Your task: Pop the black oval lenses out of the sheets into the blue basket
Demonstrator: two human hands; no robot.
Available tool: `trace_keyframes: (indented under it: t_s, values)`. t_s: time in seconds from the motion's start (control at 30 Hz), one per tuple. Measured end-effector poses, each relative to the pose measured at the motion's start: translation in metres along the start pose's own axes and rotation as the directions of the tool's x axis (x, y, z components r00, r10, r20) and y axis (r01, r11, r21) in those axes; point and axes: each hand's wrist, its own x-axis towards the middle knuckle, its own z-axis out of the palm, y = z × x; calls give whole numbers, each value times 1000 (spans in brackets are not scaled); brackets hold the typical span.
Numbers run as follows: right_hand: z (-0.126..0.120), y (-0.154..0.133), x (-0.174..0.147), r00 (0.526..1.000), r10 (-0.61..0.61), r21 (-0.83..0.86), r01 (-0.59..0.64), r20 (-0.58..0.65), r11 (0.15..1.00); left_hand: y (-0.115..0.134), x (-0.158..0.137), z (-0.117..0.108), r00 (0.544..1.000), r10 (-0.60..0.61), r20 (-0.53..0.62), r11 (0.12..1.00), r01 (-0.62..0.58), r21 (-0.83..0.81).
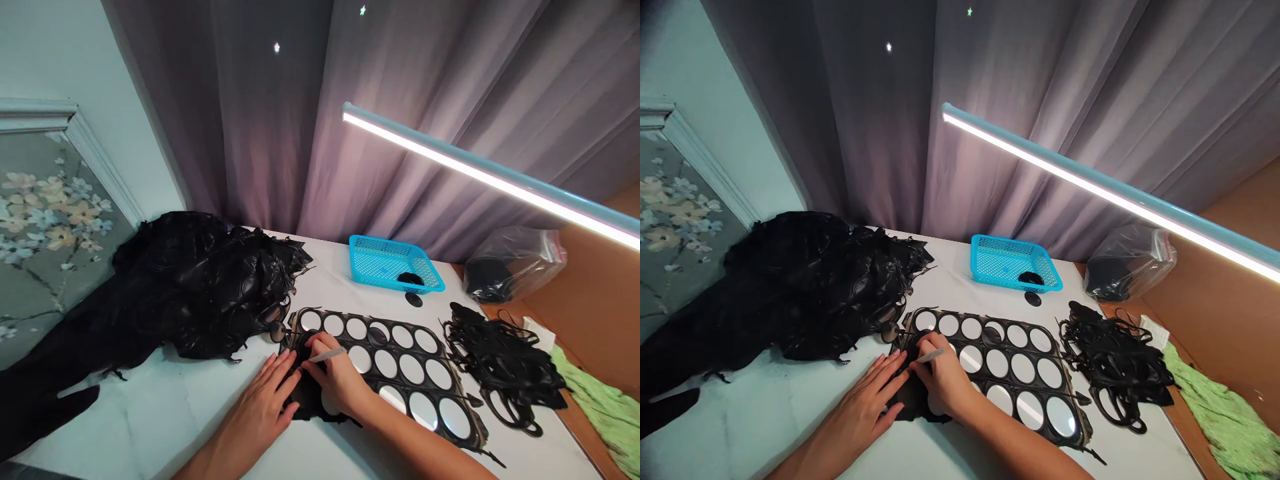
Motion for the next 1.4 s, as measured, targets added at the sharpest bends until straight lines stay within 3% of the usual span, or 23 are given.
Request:
trace_keyframes:
  t_s: [0.13, 0.2, 0.27, 0.37, 0.43, 0.5, 0.6, 0.73, 0.93, 1.4]
  values:
    - [4, 1, -3, 984, -153, -208, 170, 95, 963, -2, -1, 4, 1000, 21, -4, 1000, -21, 13]
    - [-5, 9, 4, 987, -144, -258, 159, 77, 953, -2, -1, 4, 1000, 23, -1, 1000, -23, 14]
    - [-25, 21, 17, 996, -53, -276, 30, -76, 961, -2, 0, 4, 1000, 11, 2, 1000, -11, 0]
    - [-58, 34, 32, 937, 45, -269, -145, -347, 952, -1, 2, 0, 1000, -2, 1, 1000, 2, -21]
    - [-67, 31, 32, 917, 60, -243, -167, -394, 956, 1, 2, -4, 1000, -4, -7, 1000, 4, -8]
    - [-61, 19, 22, 944, 67, -193, -135, -322, 972, 3, -2, -7, 999, -19, -37, 1000, 20, 11]
    - [-30, -4, -3, 995, 43, -97, -52, -94, 994, 9, -15, -11, 998, -21, -59, 1000, 21, 11]
    - [2, -19, -27, 996, 39, 43, -42, 75, 998, 18, -33, -16, 996, 88, -25, 996, -88, 23]
    - [-1, -20, -30, 992, 32, 183, -53, 119, 982, 23, -38, -22, 994, 108, -8, 993, -107, 48]
    - [4, -20, -35, 994, 9, 165, -27, 109, 986, 23, -38, -20, 992, 123, -21, 991, -121, 53]
